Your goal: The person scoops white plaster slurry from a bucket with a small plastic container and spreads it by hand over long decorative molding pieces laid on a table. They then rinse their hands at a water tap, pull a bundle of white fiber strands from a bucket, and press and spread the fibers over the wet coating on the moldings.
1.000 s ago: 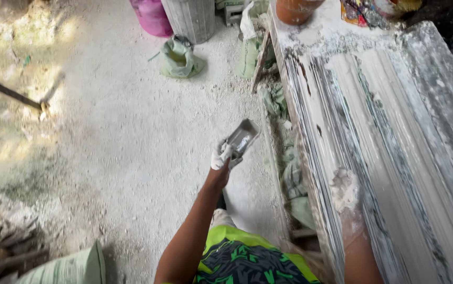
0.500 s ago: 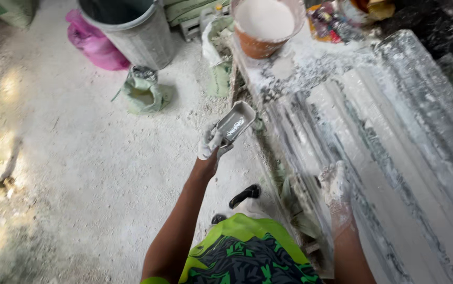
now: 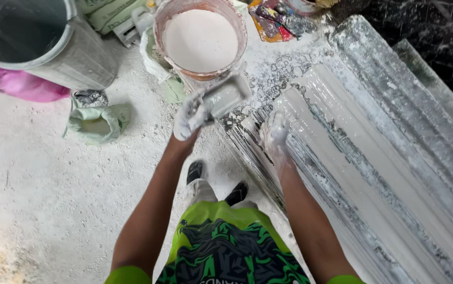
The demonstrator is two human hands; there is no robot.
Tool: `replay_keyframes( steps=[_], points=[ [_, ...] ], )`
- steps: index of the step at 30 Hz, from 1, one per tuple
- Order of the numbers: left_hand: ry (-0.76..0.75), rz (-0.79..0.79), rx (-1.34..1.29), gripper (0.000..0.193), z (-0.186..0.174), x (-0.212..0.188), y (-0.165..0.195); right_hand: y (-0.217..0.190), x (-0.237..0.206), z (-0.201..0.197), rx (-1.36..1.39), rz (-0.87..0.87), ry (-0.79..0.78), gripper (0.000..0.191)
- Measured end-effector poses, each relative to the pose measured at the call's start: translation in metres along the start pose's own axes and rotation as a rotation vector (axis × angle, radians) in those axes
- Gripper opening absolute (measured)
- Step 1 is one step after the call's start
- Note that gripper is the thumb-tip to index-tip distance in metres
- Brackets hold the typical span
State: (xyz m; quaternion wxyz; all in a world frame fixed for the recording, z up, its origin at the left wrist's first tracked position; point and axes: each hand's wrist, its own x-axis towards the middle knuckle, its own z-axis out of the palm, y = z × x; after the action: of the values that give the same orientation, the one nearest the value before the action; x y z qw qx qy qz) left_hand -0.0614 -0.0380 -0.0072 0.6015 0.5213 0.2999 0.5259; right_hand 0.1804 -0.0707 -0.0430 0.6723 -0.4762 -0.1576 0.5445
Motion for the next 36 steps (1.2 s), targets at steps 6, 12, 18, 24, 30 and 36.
replay_keyframes(
  steps=[6,12,18,24,30,36],
  points=[
    [-0.035,0.14,0.433,0.042,-0.055,0.12,0.001,0.003,-0.005,-0.02,0.01,-0.074,-0.178,0.037],
    [-0.227,0.413,1.344,0.034,-0.078,0.22,-0.004,0.006,-0.053,-0.055,-0.083,-0.139,0.142,0.033],
    [-0.615,0.032,1.569,0.033,-0.065,0.245,-0.01,0.018,-0.097,-0.069,0.107,-0.226,0.444,0.026],
    [-0.736,0.017,1.605,0.028,-0.05,0.244,-0.018,0.033,-0.123,-0.071,0.104,-0.216,0.554,0.034],
    [-0.768,-0.159,1.542,0.035,-0.051,0.249,-0.042,0.048,-0.133,-0.064,0.199,-0.291,0.555,0.024],
    [-0.435,-0.516,0.687,0.051,-0.085,0.263,-0.042,0.059,-0.143,-0.062,0.248,-0.252,0.578,0.028]
  ],
)
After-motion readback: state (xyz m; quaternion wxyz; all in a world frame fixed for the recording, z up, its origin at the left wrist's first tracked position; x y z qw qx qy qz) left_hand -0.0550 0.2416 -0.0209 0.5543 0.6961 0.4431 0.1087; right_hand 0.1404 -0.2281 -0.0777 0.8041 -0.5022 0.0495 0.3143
